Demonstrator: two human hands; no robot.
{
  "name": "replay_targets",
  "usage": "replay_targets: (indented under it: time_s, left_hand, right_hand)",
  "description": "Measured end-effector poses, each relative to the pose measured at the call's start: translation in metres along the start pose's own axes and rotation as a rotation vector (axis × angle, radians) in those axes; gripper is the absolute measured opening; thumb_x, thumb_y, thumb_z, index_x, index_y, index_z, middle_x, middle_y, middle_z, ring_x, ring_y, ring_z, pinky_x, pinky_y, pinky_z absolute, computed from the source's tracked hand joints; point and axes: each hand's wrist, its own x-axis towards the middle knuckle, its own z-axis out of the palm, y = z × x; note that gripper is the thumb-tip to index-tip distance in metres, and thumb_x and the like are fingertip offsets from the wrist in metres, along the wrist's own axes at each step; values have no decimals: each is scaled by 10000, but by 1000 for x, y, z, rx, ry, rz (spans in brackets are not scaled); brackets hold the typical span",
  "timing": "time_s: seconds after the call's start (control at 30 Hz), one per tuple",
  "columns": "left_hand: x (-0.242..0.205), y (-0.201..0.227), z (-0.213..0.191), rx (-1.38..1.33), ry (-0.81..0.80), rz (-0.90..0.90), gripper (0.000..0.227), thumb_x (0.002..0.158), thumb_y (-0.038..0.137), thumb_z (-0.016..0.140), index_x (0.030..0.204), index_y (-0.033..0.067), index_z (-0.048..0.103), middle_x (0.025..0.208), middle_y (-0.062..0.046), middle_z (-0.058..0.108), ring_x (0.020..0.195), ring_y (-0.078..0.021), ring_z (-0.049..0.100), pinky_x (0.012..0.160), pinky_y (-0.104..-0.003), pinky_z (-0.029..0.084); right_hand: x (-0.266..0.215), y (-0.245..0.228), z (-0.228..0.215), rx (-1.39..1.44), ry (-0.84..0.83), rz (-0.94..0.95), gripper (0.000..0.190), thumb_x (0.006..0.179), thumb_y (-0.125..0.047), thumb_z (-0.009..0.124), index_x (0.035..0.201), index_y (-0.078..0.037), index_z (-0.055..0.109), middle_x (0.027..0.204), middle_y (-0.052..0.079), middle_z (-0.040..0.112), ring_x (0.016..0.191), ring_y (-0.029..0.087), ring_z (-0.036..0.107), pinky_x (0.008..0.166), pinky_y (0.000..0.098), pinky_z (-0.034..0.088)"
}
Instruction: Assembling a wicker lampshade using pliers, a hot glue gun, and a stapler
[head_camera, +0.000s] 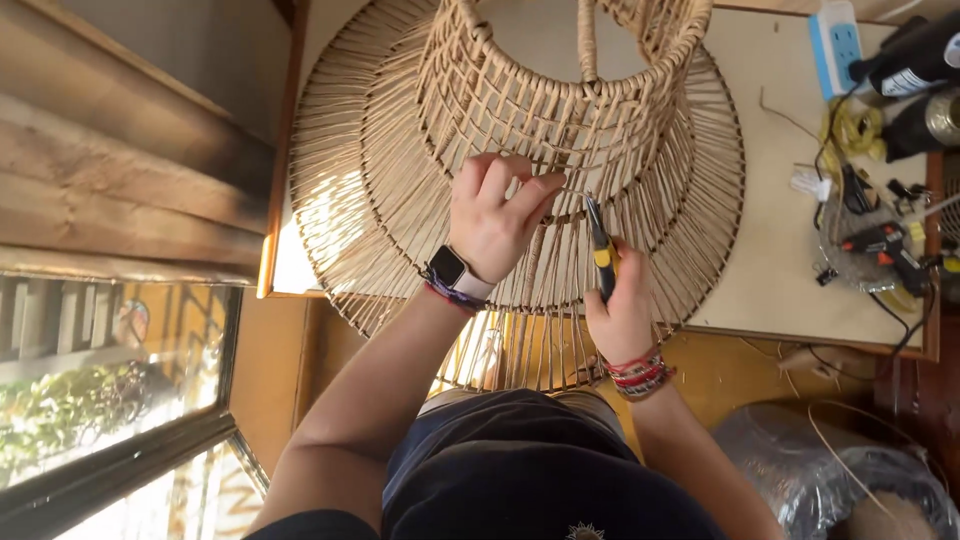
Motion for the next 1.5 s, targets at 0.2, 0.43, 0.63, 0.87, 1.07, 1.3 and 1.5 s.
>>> replay_targets:
  time_s: [0.2,0.43,0.63,0.87,1.07,1.3,1.5]
  left_hand:
    - [7,-2,-3,-27,3,37,49,959,283,717,981,269,758,911,19,484,932,-243,534,823,-370,455]
    - [11,6,-8,-27,-18,67,77,975,297,706,929,244,737,910,17,482,953,-242,540,814,-371,446]
    - [15,9,-8,-12,-43,79,91,986,307,674,950,247,732,925,15,491,983,-256,542,824,-381,446]
    - [15,12,-11,-15,-80,67,119,999,331,658,956,249,733,902,19,471,980,-255,532,821,-368,423]
    - [12,18,-10,-6,-107,67,111,998,330,656,966,258,735,914,20,479,996,-254,529,825,-375,420]
    - [13,20,-5,31,-123,63,96,999,328,682,1042,276,751,940,29,503,997,-242,542,823,-368,418]
    - [9,66,-14,-7,-201,138,213,966,291,731,1179,286,741,981,11,509,946,-249,530,795,-384,434]
  right_hand:
    - [10,-4,21,-100,87,38,630,729,162,512,1339,4,506,1101,196,516,898,425,639,832,537,571]
    - [3,23,37,-285,116,103,367,863,-56,590,1210,-174,603,866,78,612,703,457,665,603,527,540]
    - [15,-6,26,-104,144,82,562,727,45,506,1267,-102,556,968,174,595,761,566,616,624,559,550]
    - [12,-2,27,-208,129,165,333,878,-73,596,1204,-139,608,833,154,640,738,496,658,640,556,525]
    - [9,-3,24,-166,113,181,380,847,-52,587,1223,-106,584,840,187,622,754,530,641,643,582,520]
    - [13,-5,8,65,75,181,562,773,69,586,1305,-112,559,960,149,699,891,499,674,777,536,557]
    - [-30,107,-35,-179,222,617,254,866,-132,620,1110,-86,571,947,230,670,881,540,655,754,658,505]
